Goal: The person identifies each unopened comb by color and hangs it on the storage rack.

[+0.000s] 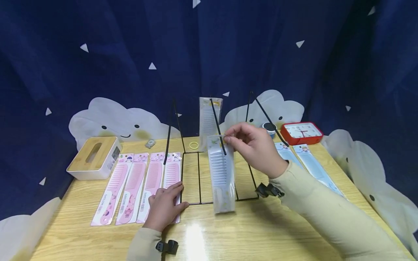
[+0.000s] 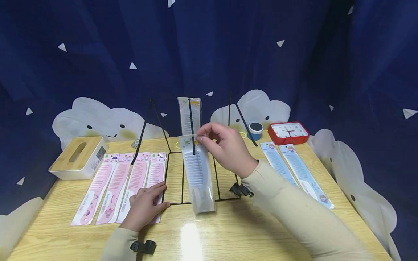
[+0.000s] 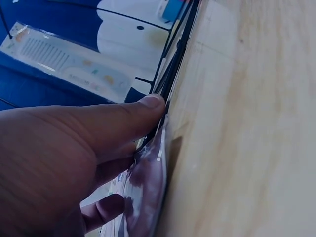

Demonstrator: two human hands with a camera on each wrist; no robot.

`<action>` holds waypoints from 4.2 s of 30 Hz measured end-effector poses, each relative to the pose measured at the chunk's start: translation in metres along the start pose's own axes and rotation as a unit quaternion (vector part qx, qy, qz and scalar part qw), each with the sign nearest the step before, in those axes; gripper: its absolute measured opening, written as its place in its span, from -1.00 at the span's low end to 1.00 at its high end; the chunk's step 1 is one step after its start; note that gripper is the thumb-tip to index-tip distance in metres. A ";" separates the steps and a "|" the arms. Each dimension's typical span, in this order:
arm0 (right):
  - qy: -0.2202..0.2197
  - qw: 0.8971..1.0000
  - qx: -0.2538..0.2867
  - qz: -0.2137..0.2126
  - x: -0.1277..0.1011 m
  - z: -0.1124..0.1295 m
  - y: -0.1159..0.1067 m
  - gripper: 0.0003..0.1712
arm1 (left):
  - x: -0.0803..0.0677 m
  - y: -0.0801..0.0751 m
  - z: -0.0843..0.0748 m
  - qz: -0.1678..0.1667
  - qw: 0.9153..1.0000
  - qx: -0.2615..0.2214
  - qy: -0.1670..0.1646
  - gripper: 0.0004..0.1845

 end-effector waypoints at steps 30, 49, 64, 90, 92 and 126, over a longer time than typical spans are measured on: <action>0.115 0.992 -0.048 -0.029 0.060 -0.093 -0.005 -0.73 | -0.001 0.001 -0.001 0.000 1.000 0.010 0.005 -0.34; 0.298 0.934 -0.193 0.037 -0.111 -0.254 -0.121 -0.57 | 0.002 0.000 -0.002 0.002 1.000 0.018 0.005 -0.33; 0.336 0.850 -0.298 0.275 -0.140 -0.279 -0.122 -0.44 | 0.002 0.001 0.000 -0.003 1.000 0.023 0.009 -0.32; 0.349 0.875 -0.257 0.218 -0.153 -0.272 -0.134 -0.81 | -0.001 -0.001 -0.002 -0.002 1.000 0.013 0.018 -0.34; 0.313 0.900 -0.236 0.191 -0.142 -0.254 -0.128 -0.82 | -0.001 0.000 -0.002 -0.001 1.000 0.013 0.017 -0.34; -0.071 0.996 0.047 0.025 -0.024 0.037 -0.002 -0.78 | -0.003 0.001 -0.002 -0.003 1.000 0.009 0.023 -0.37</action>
Point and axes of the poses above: each hand's wrist, its own x-axis towards the middle knuckle, its own y-axis out of the palm, z = x × y, the point moved 6 cm from there along x, towards the middle knuckle, and after that the axes turned 14 degrees about -y, right-handed, at the moved point
